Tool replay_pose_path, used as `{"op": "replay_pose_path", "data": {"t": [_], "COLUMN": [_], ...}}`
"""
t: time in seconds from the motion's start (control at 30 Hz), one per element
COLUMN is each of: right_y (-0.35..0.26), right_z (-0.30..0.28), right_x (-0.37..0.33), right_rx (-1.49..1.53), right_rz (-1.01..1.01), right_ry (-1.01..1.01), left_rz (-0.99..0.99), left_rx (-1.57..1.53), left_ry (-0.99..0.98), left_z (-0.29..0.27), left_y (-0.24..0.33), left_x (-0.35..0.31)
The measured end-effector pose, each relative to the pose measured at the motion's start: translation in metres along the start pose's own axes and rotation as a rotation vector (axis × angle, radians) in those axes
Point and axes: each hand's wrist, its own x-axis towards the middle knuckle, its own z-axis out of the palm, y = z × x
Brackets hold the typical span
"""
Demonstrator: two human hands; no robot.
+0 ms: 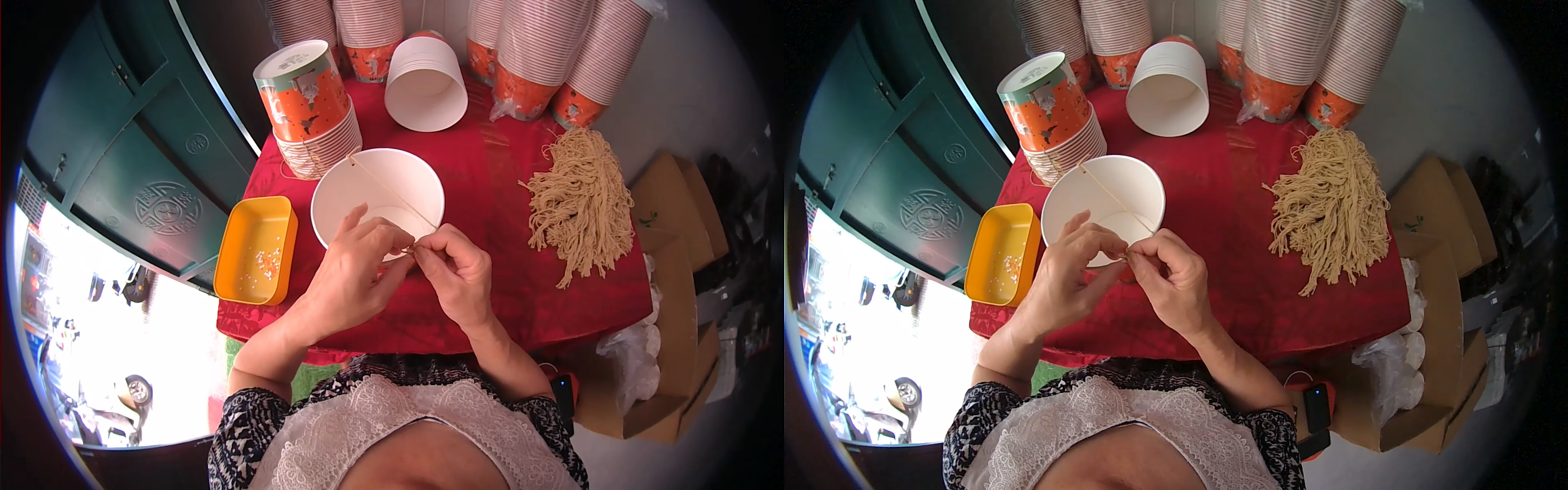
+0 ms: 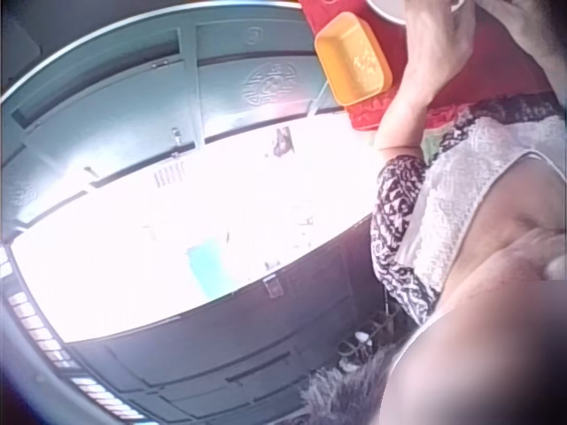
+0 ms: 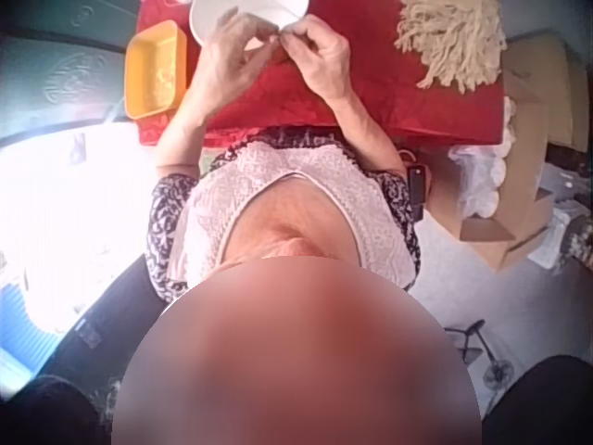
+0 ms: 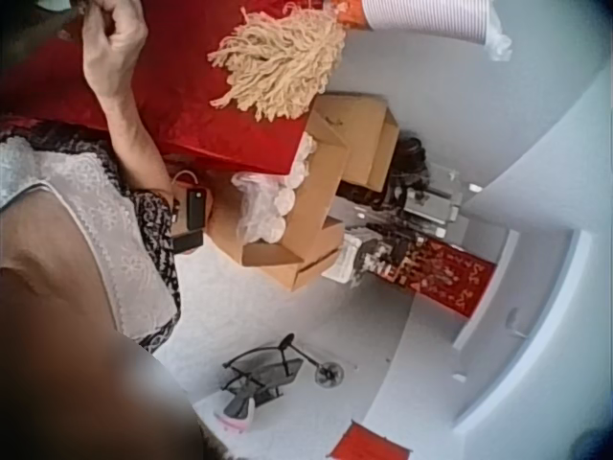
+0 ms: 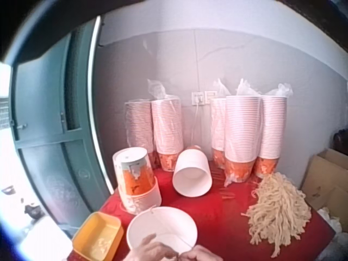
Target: Attaching string handles to paper buckets.
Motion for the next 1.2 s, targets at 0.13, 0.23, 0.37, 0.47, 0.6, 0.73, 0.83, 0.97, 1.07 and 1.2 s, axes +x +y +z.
{"op": "replay_pose_path", "data": {"t": [0.13, 0.23, 0.37, 0.47, 0.6, 0.73, 0.83, 0.97, 1.07, 1.2], "right_y": [-0.001, 0.003, 0.003, 0.003, 0.000, -0.007, -0.005, -0.002, 0.001, 0.005], "right_z": [0.002, 0.002, 0.002, 0.001, 0.000, -0.006, -0.010, -0.015, -0.016, -0.015], "right_x": [0.000, 0.000, -0.002, -0.002, -0.001, 0.004, 0.008, 0.011, 0.013, 0.012], "right_rx": [0.015, 0.015, 0.014, 0.005, -0.025, -0.154, -0.224, -0.347, -0.393, -0.465], "right_rz": [-0.004, 0.002, 0.004, -0.006, -0.030, -0.098, -0.151, -0.207, -0.251, -0.248], "right_ry": [0.020, 0.018, 0.028, 0.029, 0.018, 0.050, 0.097, 0.148, 0.169, 0.192], "left_rz": [0.028, 0.017, -0.010, -0.008, 0.054, 0.057, 0.052, 0.052, 0.053, 0.039], "left_rx": [0.017, 0.010, -0.009, -0.002, 0.056, 0.054, 0.050, 0.045, 0.044, 0.035], "left_ry": [0.046, 0.072, 0.086, 0.075, 0.083, 0.101, 0.117, 0.118, 0.114, 0.096], "left_z": [0.007, 0.009, 0.011, 0.010, 0.010, 0.010, 0.010, 0.009, 0.008, 0.007], "left_y": [-0.008, -0.006, -0.004, -0.005, -0.006, -0.007, -0.006, -0.006, -0.006, -0.005], "left_x": [-0.002, -0.003, -0.004, -0.004, -0.003, -0.004, -0.005, -0.007, -0.010, -0.011]}}
